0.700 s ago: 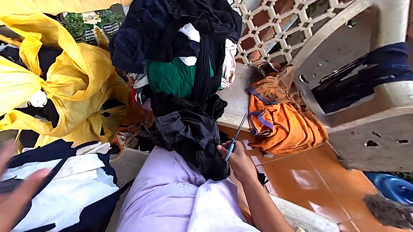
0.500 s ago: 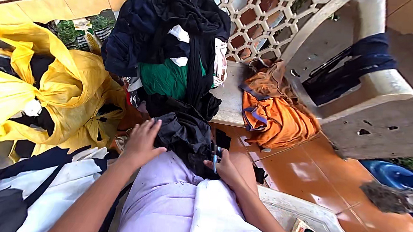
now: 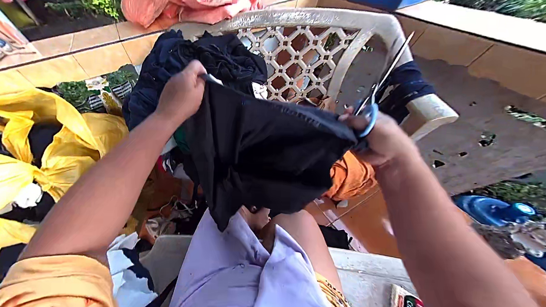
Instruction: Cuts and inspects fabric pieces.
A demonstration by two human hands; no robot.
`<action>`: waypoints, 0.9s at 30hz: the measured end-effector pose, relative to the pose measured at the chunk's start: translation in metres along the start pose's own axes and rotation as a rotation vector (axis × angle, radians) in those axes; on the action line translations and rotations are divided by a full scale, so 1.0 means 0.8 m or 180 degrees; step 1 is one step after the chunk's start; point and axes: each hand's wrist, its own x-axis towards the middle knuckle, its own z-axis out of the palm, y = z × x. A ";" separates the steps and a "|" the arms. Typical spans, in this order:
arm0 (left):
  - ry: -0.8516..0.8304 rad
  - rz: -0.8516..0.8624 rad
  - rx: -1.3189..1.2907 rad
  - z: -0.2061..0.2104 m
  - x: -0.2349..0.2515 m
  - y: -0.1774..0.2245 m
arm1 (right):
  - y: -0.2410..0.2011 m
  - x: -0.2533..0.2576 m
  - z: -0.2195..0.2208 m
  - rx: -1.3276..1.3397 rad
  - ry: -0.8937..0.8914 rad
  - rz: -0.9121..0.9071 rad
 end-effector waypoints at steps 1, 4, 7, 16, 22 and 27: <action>0.0127 0.0169 -0.0080 -0.021 0.008 0.010 | -0.026 0.007 -0.003 -0.0052 -0.0029 -0.0188; 0.0281 0.1030 -0.0168 -0.076 0.024 0.028 | -0.099 0.020 -0.008 -0.0422 0.0248 -0.0664; 0.0060 0.1134 0.0264 -0.118 0.024 0.048 | -0.152 0.024 -0.016 -0.0509 0.0595 -0.0814; 0.0676 0.0868 0.1504 -0.142 0.033 0.063 | -0.222 0.012 -0.023 -0.0196 0.0830 -0.1142; 0.0383 -0.0152 0.0598 -0.131 0.029 0.066 | -0.216 -0.005 -0.025 -0.0179 0.0117 -0.1192; -0.0811 -0.1790 -0.2306 -0.070 0.028 0.046 | -0.175 -0.016 -0.005 -0.0270 -0.0437 -0.0800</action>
